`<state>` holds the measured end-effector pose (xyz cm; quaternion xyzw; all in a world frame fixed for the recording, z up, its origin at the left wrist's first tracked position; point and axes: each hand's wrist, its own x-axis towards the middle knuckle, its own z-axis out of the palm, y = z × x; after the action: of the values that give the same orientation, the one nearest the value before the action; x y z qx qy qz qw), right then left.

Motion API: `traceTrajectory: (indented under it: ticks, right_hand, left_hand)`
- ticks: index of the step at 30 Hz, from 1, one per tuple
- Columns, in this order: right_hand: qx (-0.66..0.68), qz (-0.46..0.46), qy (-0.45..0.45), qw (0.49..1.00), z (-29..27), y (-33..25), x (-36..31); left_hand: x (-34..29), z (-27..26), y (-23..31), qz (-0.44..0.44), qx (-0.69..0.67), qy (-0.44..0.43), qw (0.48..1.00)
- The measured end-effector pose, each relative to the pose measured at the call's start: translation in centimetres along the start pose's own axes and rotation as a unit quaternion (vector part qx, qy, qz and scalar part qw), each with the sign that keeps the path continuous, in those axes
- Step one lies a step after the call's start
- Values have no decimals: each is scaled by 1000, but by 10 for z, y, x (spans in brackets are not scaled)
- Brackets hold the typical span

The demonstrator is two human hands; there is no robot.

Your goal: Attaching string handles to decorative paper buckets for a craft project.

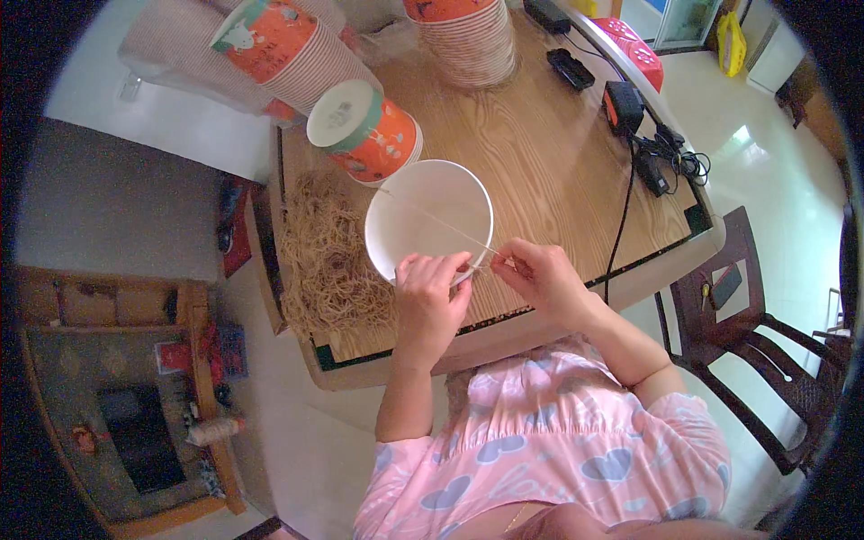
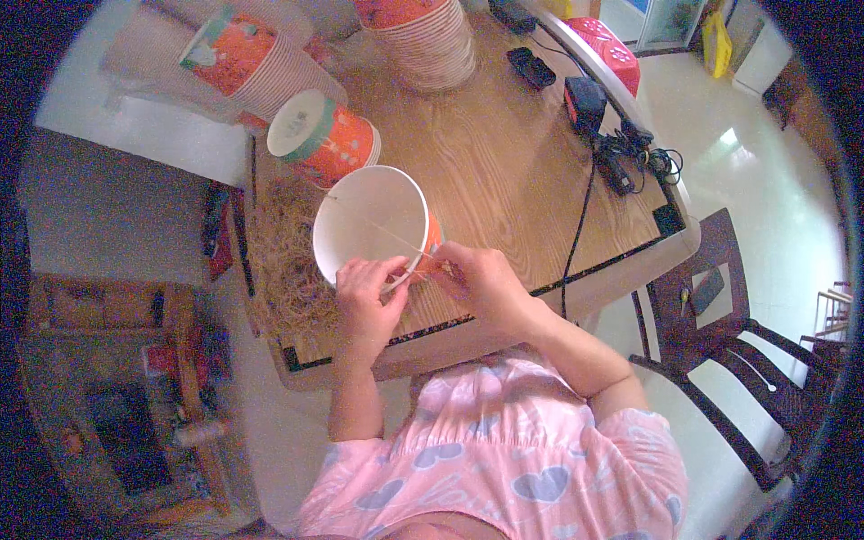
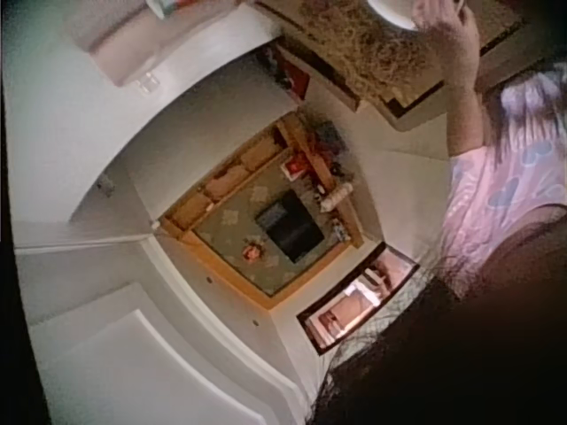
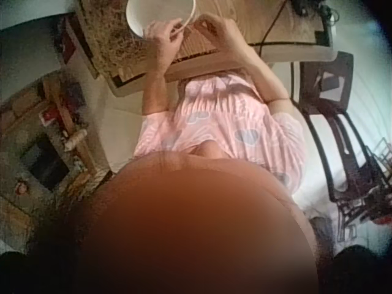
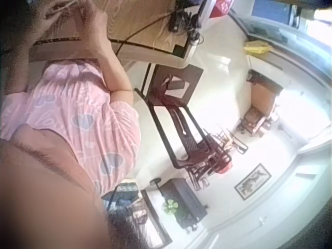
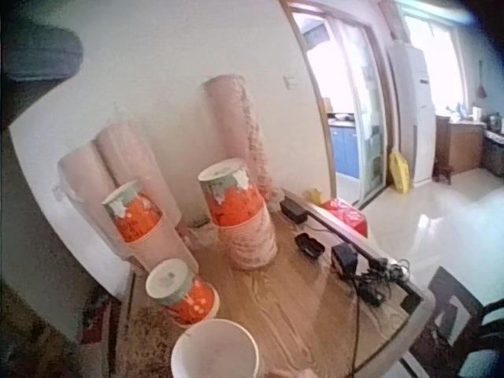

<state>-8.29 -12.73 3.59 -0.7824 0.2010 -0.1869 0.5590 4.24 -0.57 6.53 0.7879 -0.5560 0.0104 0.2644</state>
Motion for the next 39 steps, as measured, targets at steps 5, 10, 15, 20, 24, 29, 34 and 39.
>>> traceTrajectory:
  ticks: [5, 10, 15, 20, 24, 29, 34, 39]
  right_hand:
    - [-10, -36, 16, 999, 8, 8, 5]
    - [-9, -56, 36, 998, 14, 13, 8]
    - [-30, -59, 26, 997, 14, 13, 7]
    - [-28, -48, 5, 998, 8, 6, 5]
    - [7, -1, -13, 1000, 3, 4, 4]
    - [18, 7, -14, 1000, -2, -1, 6]
    - [-7, -26, -9, 1000, 1, 8, 6]
    - [-20, -29, -15, 999, 1, 7, 10]
  left_hand:
    - [0, 1, 1, -5, -2, -7, 1000]
    - [2, 4, 2, 4, 12, 7, 1000]
    - [4, 6, 4, 1, 25, 16, 1000]
    - [3, 7, 3, 0, 18, 20, 1000]
    - [1, 3, 0, 4, 4, 4, 1000]
    - [-1, 4, -1, -6, 8, 24, 1000]
    - [0, 1, 1, -16, 8, 16, 1000]
    - [0, 3, 0, 4, 24, 13, 1000]
